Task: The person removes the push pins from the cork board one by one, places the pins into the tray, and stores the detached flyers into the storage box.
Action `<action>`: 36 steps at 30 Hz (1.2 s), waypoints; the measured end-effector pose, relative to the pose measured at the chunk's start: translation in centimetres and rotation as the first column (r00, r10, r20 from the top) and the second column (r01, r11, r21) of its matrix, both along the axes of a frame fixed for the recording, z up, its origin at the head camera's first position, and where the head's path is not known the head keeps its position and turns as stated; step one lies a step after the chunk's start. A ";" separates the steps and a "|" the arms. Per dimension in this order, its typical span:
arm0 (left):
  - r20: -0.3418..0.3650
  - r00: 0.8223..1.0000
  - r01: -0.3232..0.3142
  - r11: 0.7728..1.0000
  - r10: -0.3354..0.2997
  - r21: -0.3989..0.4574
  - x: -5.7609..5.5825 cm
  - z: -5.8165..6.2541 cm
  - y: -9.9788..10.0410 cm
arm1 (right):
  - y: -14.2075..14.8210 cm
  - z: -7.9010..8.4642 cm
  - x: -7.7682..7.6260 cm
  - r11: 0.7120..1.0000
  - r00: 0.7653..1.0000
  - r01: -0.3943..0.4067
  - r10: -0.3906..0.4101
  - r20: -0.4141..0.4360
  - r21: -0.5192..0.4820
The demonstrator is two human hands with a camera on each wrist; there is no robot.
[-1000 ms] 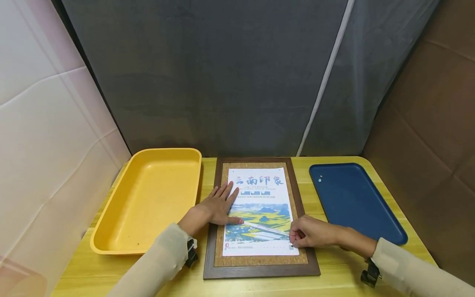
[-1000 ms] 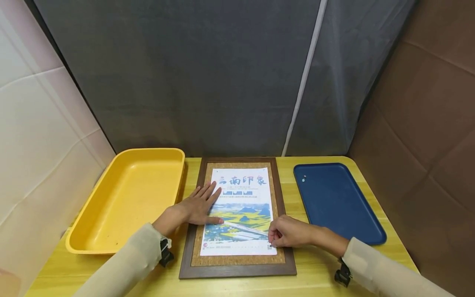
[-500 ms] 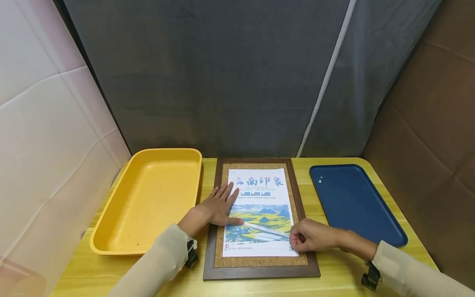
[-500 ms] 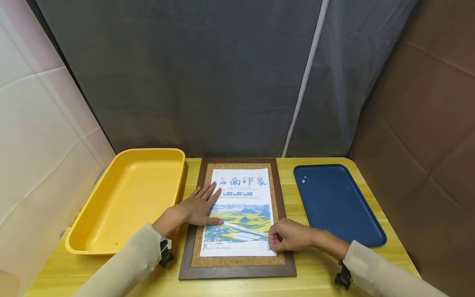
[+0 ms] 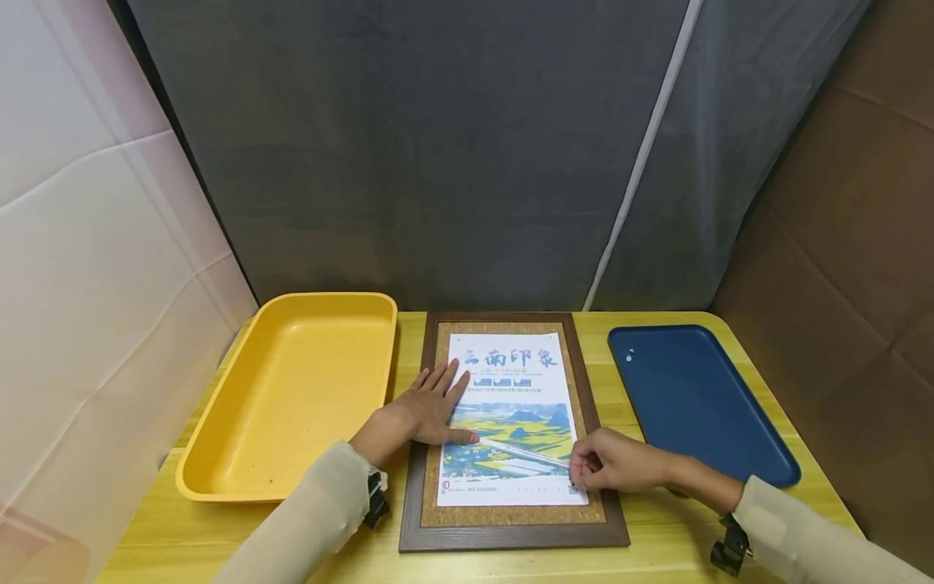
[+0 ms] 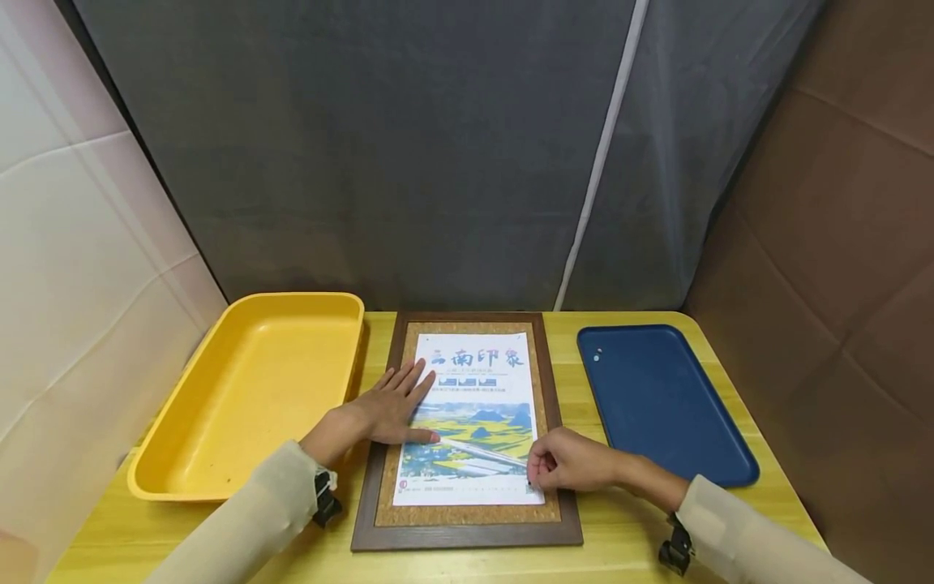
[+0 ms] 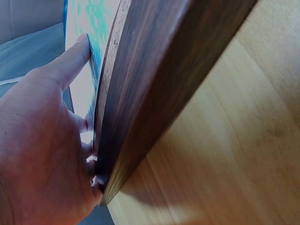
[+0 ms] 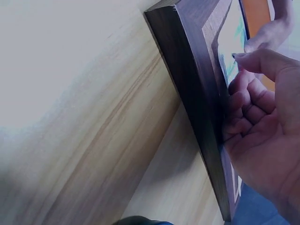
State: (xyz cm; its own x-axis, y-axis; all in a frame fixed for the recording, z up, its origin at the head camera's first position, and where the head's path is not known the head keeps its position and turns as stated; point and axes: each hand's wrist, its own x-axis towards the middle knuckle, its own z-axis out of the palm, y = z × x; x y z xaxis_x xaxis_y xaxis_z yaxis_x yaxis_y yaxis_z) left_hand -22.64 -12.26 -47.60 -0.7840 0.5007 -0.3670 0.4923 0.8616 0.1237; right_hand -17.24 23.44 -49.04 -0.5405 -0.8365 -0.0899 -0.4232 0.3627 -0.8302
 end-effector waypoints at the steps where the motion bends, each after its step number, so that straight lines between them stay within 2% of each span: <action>1: 0.001 1.000 0.000 1.000 0.000 0.000 0.0 0.0 0.0 | 0.0 0.0 0.0 1.000 1.000 0.012 -0.012 0.013 -0.006; 15: -0.002 1.000 0.002 1.000 -0.002 0.005 0.0 0.1 -0.1 | 0.5 -0.2 -0.8 0.991 0.989 0.107 -0.097 0.113 -0.083; 28: -0.002 1.000 0.008 1.000 -0.008 0.005 -0.1 0.0 -0.1 | 1.0 -0.1 -1.8 0.973 0.984 0.163 -0.148 0.098 -0.163; 36: -0.003 1.000 0.006 1.000 -0.006 0.007 0.0 -0.1 -0.1 | 1.3 0.5 -2.3 0.959 0.972 0.227 -0.214 0.094 -0.170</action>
